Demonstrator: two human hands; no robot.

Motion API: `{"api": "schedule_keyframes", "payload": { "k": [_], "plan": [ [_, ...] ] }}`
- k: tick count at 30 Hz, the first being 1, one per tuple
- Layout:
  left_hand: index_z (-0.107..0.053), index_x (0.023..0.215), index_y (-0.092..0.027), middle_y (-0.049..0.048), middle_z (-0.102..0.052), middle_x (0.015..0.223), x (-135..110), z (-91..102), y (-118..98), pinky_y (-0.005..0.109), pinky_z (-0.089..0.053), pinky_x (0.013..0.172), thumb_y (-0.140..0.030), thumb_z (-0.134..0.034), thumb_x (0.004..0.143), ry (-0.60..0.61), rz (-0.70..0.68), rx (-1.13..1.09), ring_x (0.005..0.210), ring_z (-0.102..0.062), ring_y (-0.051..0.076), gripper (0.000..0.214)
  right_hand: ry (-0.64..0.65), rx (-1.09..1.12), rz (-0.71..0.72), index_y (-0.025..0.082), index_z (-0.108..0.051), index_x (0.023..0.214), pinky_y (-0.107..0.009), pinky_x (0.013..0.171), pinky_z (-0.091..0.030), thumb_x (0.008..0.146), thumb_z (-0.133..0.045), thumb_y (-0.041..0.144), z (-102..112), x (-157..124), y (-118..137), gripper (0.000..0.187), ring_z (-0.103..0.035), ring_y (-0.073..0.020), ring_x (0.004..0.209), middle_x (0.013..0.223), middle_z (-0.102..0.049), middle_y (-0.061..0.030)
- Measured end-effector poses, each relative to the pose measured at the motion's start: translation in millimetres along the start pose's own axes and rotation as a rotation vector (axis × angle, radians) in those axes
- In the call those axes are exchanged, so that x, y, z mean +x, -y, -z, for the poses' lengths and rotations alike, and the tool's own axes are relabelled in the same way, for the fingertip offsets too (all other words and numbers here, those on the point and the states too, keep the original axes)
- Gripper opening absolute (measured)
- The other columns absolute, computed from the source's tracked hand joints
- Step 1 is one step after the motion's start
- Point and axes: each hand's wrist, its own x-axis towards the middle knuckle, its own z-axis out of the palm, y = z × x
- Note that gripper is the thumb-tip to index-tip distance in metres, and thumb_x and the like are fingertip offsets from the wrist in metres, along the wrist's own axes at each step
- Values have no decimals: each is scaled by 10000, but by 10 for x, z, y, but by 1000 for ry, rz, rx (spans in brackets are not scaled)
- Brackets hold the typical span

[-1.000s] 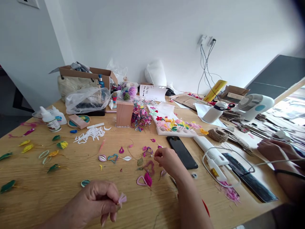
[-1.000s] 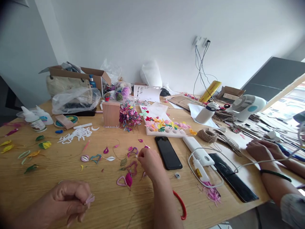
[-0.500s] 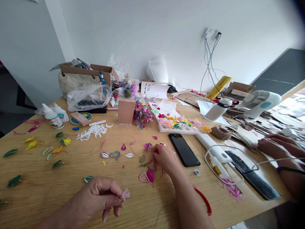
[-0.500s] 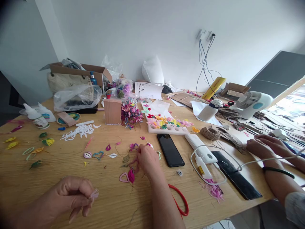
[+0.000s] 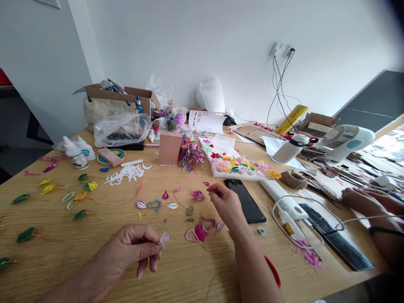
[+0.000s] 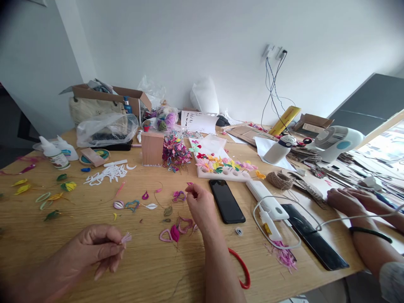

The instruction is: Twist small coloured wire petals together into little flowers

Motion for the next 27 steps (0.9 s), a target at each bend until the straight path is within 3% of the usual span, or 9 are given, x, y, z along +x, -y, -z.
{"api": "schedule_keyframes", "payload": {
  "k": [4, 6, 10, 12, 15, 20, 27],
  "plan": [
    [-651, 608, -139, 5, -591, 512, -26, 16, -37, 140, -335, 376, -258, -686, 651, -52, -35, -32, 455, -509, 74, 131, -90, 269, -2, 164, -584, 750, -217, 488, -355, 690, -470, 236, 15, -11, 11, 148, -470, -120, 529, 597, -541, 2],
    [-658, 630, -148, 13, -613, 615, -25, 34, -48, 146, -322, 383, -243, -686, 651, -99, -72, -54, 481, -507, 69, 102, -75, 413, 18, 163, -574, 753, -209, 475, -352, 685, -505, 254, 14, -30, 47, 133, -456, -109, 517, 593, -527, 9],
    [-645, 564, -157, 20, -621, 789, -15, 49, -77, 170, -371, 462, -212, -700, 625, -187, -175, -60, 665, -560, 118, 99, 109, 568, 137, 168, -575, 743, -202, 494, -368, 700, -532, 240, -54, -137, 245, 94, -473, -99, 542, 623, -541, 12],
    [-641, 549, -172, 19, -635, 836, -18, 48, -89, 207, -429, 625, -202, -698, 624, -215, -227, -54, 858, -555, 172, 99, 202, 532, 241, 169, -583, 747, -202, 524, -379, 720, -520, 195, -108, -216, 417, 73, -488, -97, 568, 643, -553, 10],
    [-650, 587, -203, 7, -646, 932, -24, 57, -91, 296, -398, 843, -209, -687, 637, -199, -253, -87, 1031, -492, 213, 63, 289, 384, 421, 167, -596, 748, -192, 555, -381, 732, -509, 116, -185, -305, 700, 102, -500, -91, 595, 652, -565, 14],
    [-664, 610, -214, -13, -667, 819, -7, 111, -91, 293, -404, 877, -211, -699, 630, -169, -249, -174, 893, -555, 171, 40, 397, 270, 587, 171, -608, 719, -177, 613, -399, 728, -528, 61, -301, -295, 941, 136, -541, -86, 645, 683, -599, 15],
    [-675, 614, -196, -7, -633, 709, 56, 225, -95, 215, -454, 666, -236, -705, 619, -232, -187, -105, 702, -551, 133, 51, 397, 343, 561, 162, -615, 787, -166, 576, -404, 742, -514, 72, -451, -261, 796, 142, -514, -82, 619, 685, -575, 14]
  ]
}}
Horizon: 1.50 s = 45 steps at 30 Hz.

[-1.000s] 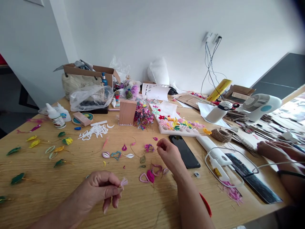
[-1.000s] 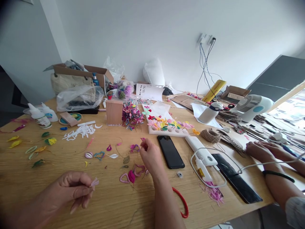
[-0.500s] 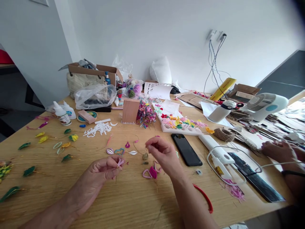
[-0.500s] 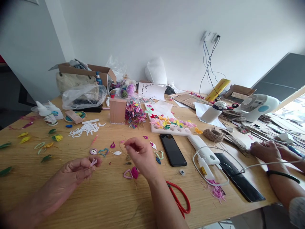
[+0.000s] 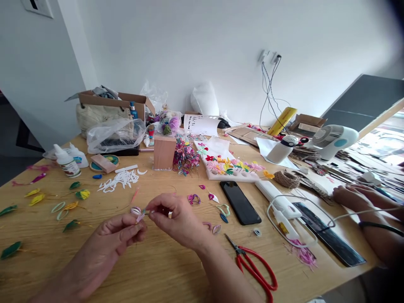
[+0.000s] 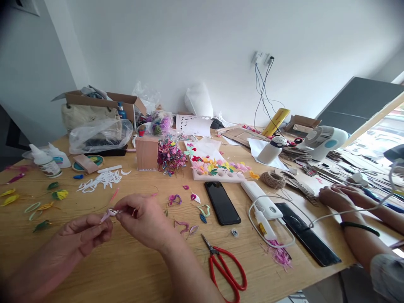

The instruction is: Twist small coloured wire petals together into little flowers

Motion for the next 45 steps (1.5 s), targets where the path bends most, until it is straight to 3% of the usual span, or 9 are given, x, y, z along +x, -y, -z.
{"api": "schedule_keyframes", "payload": {
  "k": [7, 11, 15, 21, 24, 31, 36, 45],
  "plan": [
    [-605, 538, -164, -16, -513, 568, 59, -11, -21, 202, -365, 561, -286, -636, 684, 40, -12, 343, 593, -445, 116, 193, 158, -171, 91, 169, -594, 808, -178, 628, -396, 790, -484, 99, 84, -53, -109, 132, -513, -97, 675, 737, -558, -3],
    [-603, 552, -161, -14, -518, 577, 49, -84, -77, 215, -350, 576, -251, -617, 679, 24, -33, 385, 607, -440, 125, 156, 207, -238, 93, 167, -572, 813, -188, 632, -381, 813, -456, 82, 108, -63, -134, 144, -507, -109, 705, 764, -555, -15],
    [-598, 534, -156, -13, -525, 579, 39, -116, -96, 220, -344, 601, -216, -618, 666, 6, -62, 351, 621, -448, 124, 147, 165, -222, 75, 179, -578, 797, -200, 622, -378, 822, -438, 84, 79, -51, -158, 171, -513, -115, 707, 773, -555, -20],
    [-620, 592, -146, -4, -561, 604, 56, -44, -76, 222, -368, 606, -244, -636, 671, -100, -125, 236, 619, -488, 122, 126, -45, -161, -17, 185, -558, 754, -213, 591, -390, 791, -457, 103, 172, -42, -178, 136, -527, -119, 650, 714, -578, -14],
    [-636, 633, -148, 5, -592, 619, 69, -23, -82, 233, -386, 638, -250, -626, 685, -136, -155, 203, 635, -513, 129, 115, -51, -79, -52, 192, -546, 752, -209, 568, -397, 776, -492, 129, 216, -68, -158, 86, -521, -114, 608, 665, -574, 6],
    [-654, 608, -135, -12, -535, 569, 48, -104, -58, 212, -329, 537, -231, -653, 638, -105, -153, 196, 560, -433, 100, 101, 109, 9, 154, 203, -586, 768, -223, 618, -423, 801, -495, 117, 13, -99, -61, 129, -560, -122, 683, 724, -616, -11],
    [-695, 686, -125, 1, -534, 581, 21, -150, -41, 228, -335, 557, -237, -647, 635, -57, -126, 184, 569, -427, 108, 132, -1, -110, 195, 212, -587, 854, -221, 603, -431, 794, -515, 118, -62, -100, -75, 133, -570, -129, 689, 740, -627, -19],
    [-700, 707, -135, 6, -533, 595, 20, -138, -8, 232, -324, 575, -263, -631, 658, -13, -132, 142, 598, -429, 117, 153, -56, -163, 305, 196, -619, 829, -236, 629, -461, 811, -500, 132, -118, -91, -100, 137, -562, -132, 717, 782, -604, -45]
  ]
}}
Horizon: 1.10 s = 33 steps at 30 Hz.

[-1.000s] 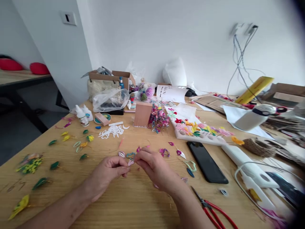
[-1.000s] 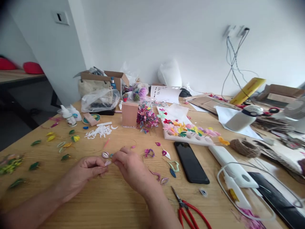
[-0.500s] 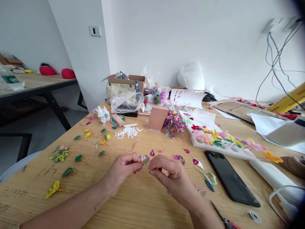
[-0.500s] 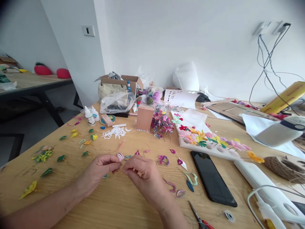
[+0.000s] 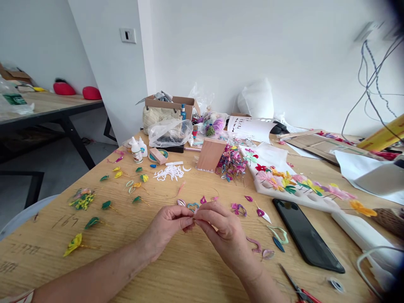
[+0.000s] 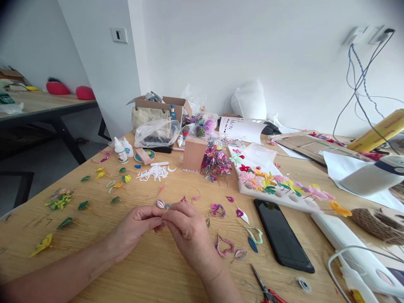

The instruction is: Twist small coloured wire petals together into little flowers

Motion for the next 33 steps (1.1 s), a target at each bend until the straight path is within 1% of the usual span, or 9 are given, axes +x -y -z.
{"api": "schedule_keyframes", "payload": {
  "k": [4, 7, 10, 12, 16, 18, 22, 26, 33],
  "plan": [
    [-706, 704, -139, 14, -557, 602, 2, 9, 17, 234, -335, 566, -274, -643, 651, -20, -4, 0, 586, -432, 114, 158, -27, -28, -10, 195, -628, 805, -242, 617, -455, 806, -503, 135, -31, 0, -5, 139, -551, -137, 697, 752, -585, -43],
    [-701, 745, -137, 35, -590, 650, 0, 12, 18, 219, -337, 509, -283, -624, 679, -4, -2, -1, 579, -447, 114, 178, -29, -15, -12, 191, -627, 779, -237, 603, -450, 801, -502, 125, -34, 4, -6, 143, -544, -134, 675, 734, -578, -40],
    [-680, 764, -124, 60, -610, 694, -13, 7, 7, 195, -326, 441, -276, -606, 705, 30, 14, -35, 641, -516, 145, 179, -36, -9, -24, 190, -626, 780, -230, 585, -444, 797, -510, 125, -34, 3, -6, 135, -541, -132, 662, 715, -572, -36],
    [-663, 763, -119, 68, -616, 711, -25, 1, 1, 184, -332, 430, -269, -601, 715, 47, 34, -75, 680, -553, 162, 169, -42, -7, -30, 196, -627, 797, -229, 580, -443, 796, -513, 130, -37, -2, -8, 131, -541, -131, 664, 719, -571, -33],
    [-647, 758, -125, 46, -621, 695, -40, 5, 9, 212, -402, 528, -256, -590, 737, 75, 56, -158, 632, -565, 133, 144, -48, 19, -34, 201, -621, 837, -219, 571, -443, 804, -494, 118, -45, -17, -12, 156, -544, -121, 659, 736, -565, -33],
    [-653, 737, -123, 35, -614, 671, -37, 11, 14, 225, -411, 565, -246, -592, 739, 76, 44, -167, 608, -552, 118, 137, -54, 28, -33, 199, -616, 843, -217, 571, -445, 807, -483, 109, -44, -22, -13, 165, -547, -120, 664, 744, -565, -35],
    [-681, 721, -112, 39, -608, 652, -22, 13, 13, 229, -403, 582, -235, -604, 727, 56, 21, -128, 608, -527, 114, 146, -81, 16, -24, 203, -604, 848, -215, 569, -451, 809, -476, 108, -40, -31, -12, 165, -553, -118, 661, 744, -570, -33],
    [-698, 700, -119, 40, -609, 640, -10, 12, 17, 239, -396, 588, -245, -627, 700, 29, 34, -102, 619, -519, 126, 144, -100, -11, -15, 193, -600, 837, -216, 581, -458, 799, -489, 98, -47, -24, 0, 150, -564, -124, 673, 747, -585, -38],
    [-698, 685, -122, 29, -589, 619, -5, 17, 16, 245, -382, 592, -249, -635, 686, 39, 23, -89, 609, -497, 123, 141, -94, -5, -21, 191, -593, 836, -211, 584, -462, 792, -495, 83, -53, -14, 16, 153, -571, -123, 683, 758, -600, -41]
  ]
}}
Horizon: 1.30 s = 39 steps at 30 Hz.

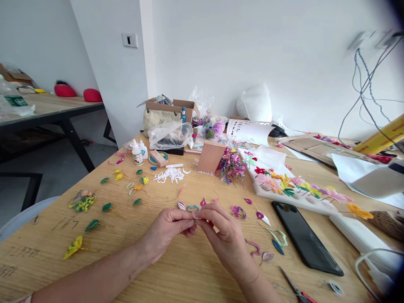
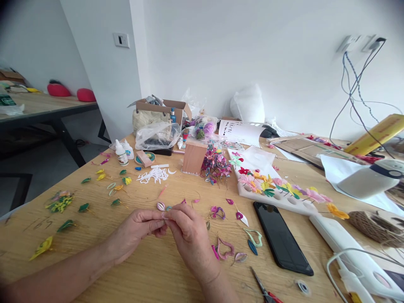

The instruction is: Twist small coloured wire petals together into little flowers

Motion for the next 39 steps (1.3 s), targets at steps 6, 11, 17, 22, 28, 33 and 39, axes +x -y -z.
{"api": "schedule_keyframes", "payload": {
  "k": [6, 11, 17, 22, 28, 33, 39],
  "plan": [
    [-673, 633, -134, 3, -547, 563, -3, -3, -3, 222, -348, 530, -259, -658, 661, -49, -11, -41, 551, -465, 104, 130, -22, 97, -105, 188, -592, 821, -216, 577, -447, 781, -514, 112, -2, -14, 12, 116, -555, -117, 650, 746, -612, -28],
    [-680, 697, -171, 8, -555, 699, 9, 41, 14, 202, -342, 534, -256, -641, 686, -92, -90, -10, 620, -456, 105, 94, -45, 447, -495, 166, -573, 716, -196, 457, -374, 740, -583, 279, -88, -29, -32, 116, -472, -90, 509, 581, -544, 10],
    [-694, 684, -184, 16, -506, 855, 20, 52, 18, 260, -371, 793, -208, -643, 689, -102, -207, 9, 854, -475, 159, 57, 135, 892, -828, 169, -539, 737, -154, 326, -243, 585, -704, 422, -274, -32, -22, 338, -368, -41, 341, 445, -496, 68],
    [-687, 682, -176, 14, -494, 867, 5, 35, 47, 255, -384, 758, -210, -645, 693, -91, -152, -88, 834, -476, 154, 54, 123, 978, -832, 166, -547, 636, -146, 306, -224, 597, -700, 415, -343, -43, -22, 295, -383, -32, 348, 490, -512, 62],
    [-679, 721, -189, 0, -536, 737, -5, 20, 59, 235, -392, 665, -205, -626, 715, -34, -92, -231, 705, -475, 121, 55, 109, 973, -851, 153, -545, 608, -139, 332, -223, 627, -681, 399, -324, -54, -29, 282, -369, -19, 340, 459, -501, 66],
    [-672, 701, -181, 2, -548, 701, -13, -3, 47, 247, -401, 650, -219, -630, 706, -10, -59, -306, 687, -486, 130, 57, 142, 962, -838, 152, -534, 590, -149, 343, -237, 621, -675, 409, -319, -55, -10, 295, -372, -24, 348, 479, -491, 60],
    [-669, 706, -180, 1, -564, 730, -8, 27, 21, 253, -389, 701, -206, -617, 711, -8, -99, -218, 740, -486, 140, 58, 175, 740, -723, 167, -533, 588, -165, 368, -281, 659, -629, 352, -302, -68, -65, 219, -345, -49, 387, 456, -390, 74]
  ]
}}
